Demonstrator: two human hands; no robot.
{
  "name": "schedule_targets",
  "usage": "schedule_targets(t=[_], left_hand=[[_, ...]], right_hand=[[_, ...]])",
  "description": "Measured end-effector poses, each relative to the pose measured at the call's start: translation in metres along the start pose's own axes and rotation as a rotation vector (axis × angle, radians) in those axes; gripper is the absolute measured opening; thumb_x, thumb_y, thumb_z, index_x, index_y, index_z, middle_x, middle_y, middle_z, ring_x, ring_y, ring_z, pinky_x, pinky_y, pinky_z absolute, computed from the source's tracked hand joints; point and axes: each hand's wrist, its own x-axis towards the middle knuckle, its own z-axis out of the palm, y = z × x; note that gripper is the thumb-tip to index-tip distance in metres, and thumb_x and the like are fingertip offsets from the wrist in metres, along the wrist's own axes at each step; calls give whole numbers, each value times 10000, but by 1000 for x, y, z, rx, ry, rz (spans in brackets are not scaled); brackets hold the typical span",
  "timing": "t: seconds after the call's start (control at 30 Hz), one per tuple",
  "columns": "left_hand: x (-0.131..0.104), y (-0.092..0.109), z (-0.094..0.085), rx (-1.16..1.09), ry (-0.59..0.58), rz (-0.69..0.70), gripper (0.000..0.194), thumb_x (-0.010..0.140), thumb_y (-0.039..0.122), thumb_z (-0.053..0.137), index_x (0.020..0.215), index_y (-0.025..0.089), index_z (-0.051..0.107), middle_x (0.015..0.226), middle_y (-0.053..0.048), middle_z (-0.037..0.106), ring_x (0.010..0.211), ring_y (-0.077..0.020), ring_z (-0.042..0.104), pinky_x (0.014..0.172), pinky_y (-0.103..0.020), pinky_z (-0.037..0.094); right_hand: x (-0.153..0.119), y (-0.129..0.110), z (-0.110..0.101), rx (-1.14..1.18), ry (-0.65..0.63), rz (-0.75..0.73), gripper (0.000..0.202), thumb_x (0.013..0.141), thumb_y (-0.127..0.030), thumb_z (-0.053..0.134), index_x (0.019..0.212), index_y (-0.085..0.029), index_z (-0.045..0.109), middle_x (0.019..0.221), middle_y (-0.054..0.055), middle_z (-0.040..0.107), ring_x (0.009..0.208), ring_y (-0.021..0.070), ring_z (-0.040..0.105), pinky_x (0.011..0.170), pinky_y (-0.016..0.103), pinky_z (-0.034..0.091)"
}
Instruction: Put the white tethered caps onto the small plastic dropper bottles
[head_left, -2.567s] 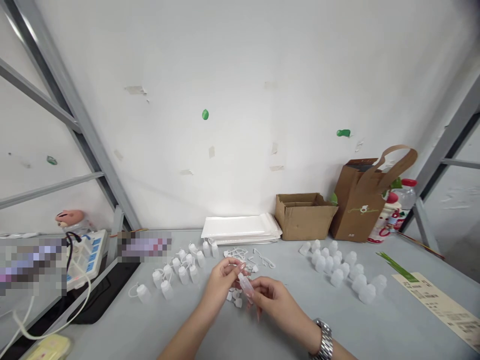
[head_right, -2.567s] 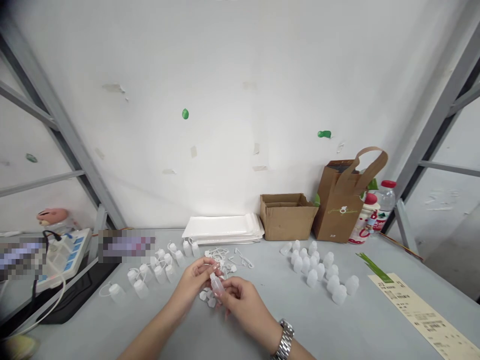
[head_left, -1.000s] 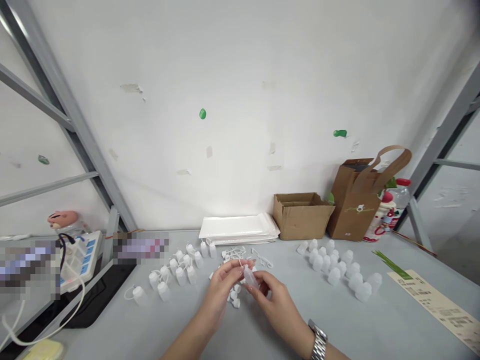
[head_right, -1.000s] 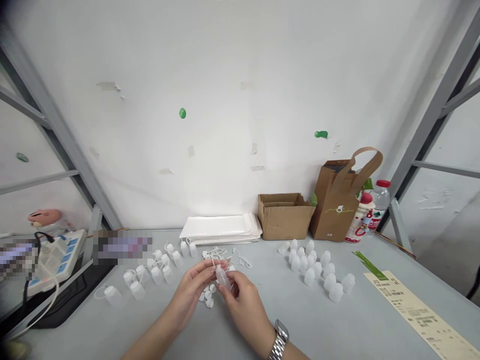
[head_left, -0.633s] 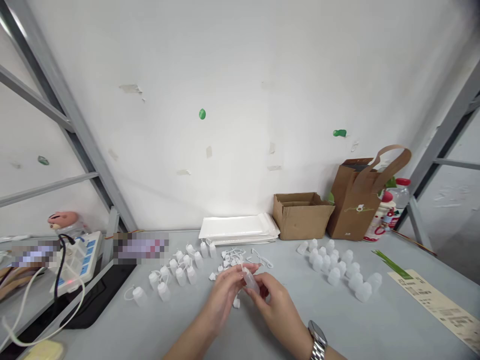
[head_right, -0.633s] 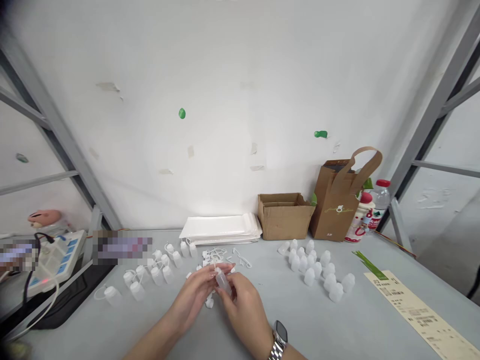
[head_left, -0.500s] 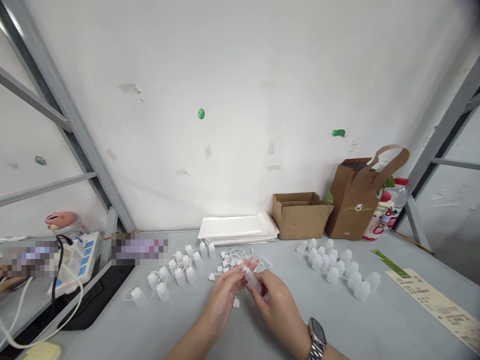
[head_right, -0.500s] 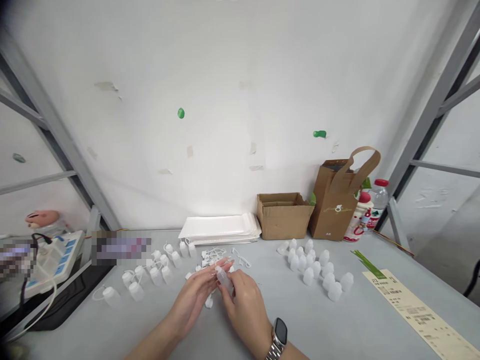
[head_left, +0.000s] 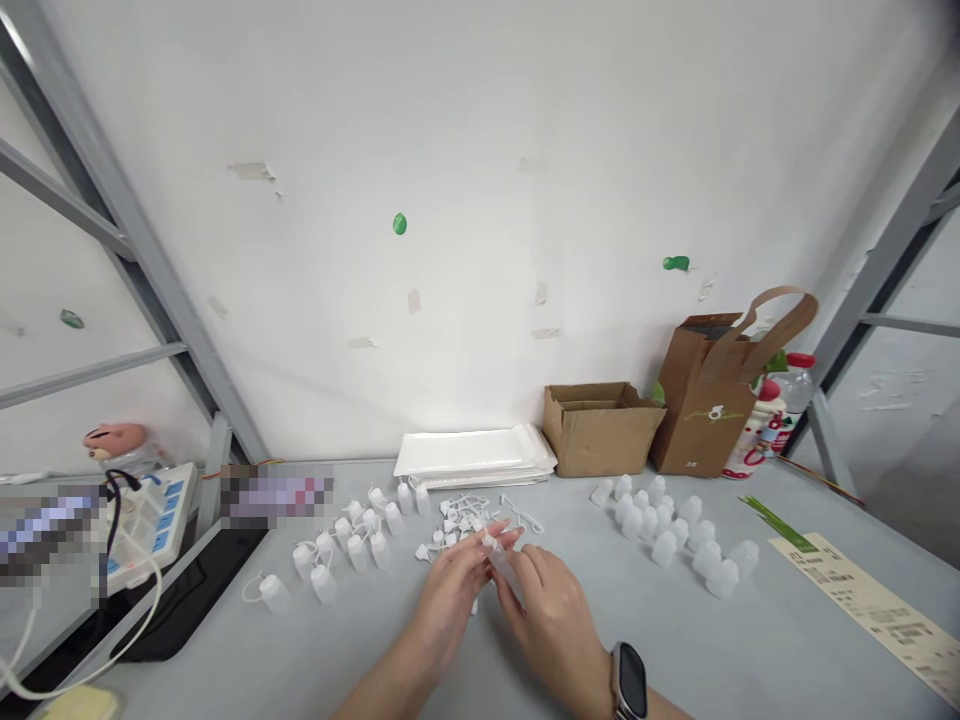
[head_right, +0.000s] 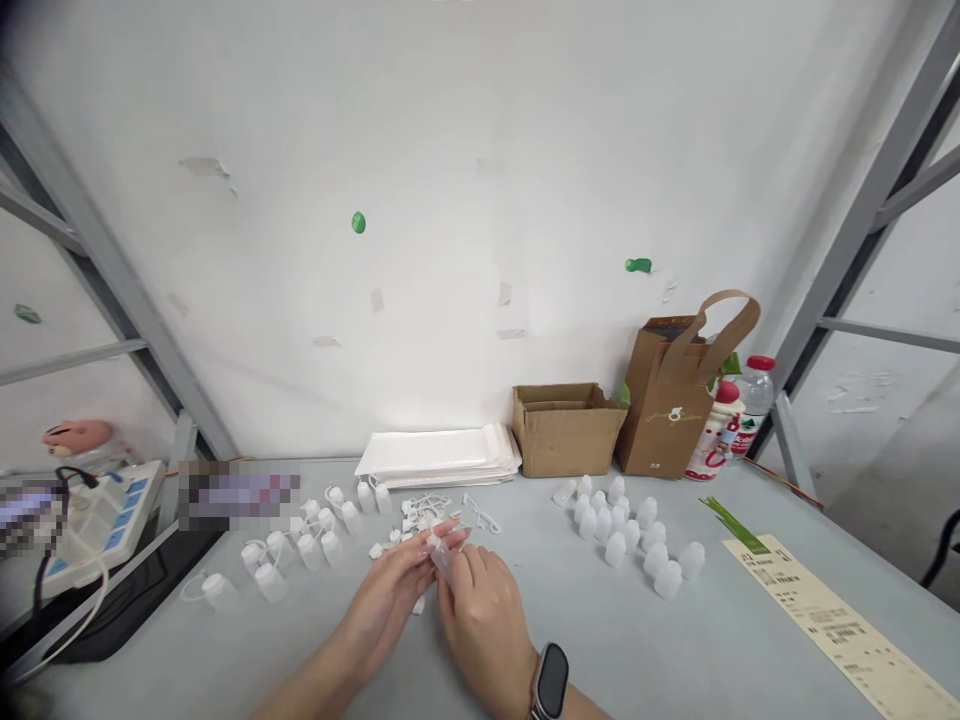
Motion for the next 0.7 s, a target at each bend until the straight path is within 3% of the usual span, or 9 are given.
schedule_targets(t=[0.23, 0.7], left_hand=[[2, 2, -2, -16, -1, -31, 312, 750, 218, 531, 1026, 144, 655, 1050, -109, 679, 1072, -265, 547, 962, -378, 330], [4, 5, -5, -145, -29, -107, 355, 732, 195, 478, 1042, 121, 634, 969, -98, 682, 981, -231, 568, 875, -336, 347]], right_hand=[[3, -3, -5, 449, -165, 373, 121, 827, -255, 503, 720, -199, 502, 627, -1, 568, 538, 133, 493, 507, 235, 365], [13, -3, -10, 853, -191, 585, 119, 732, -276, 589, 681, -170, 580, 626, -16, 584, 567, 120, 477, 542, 223, 388]])
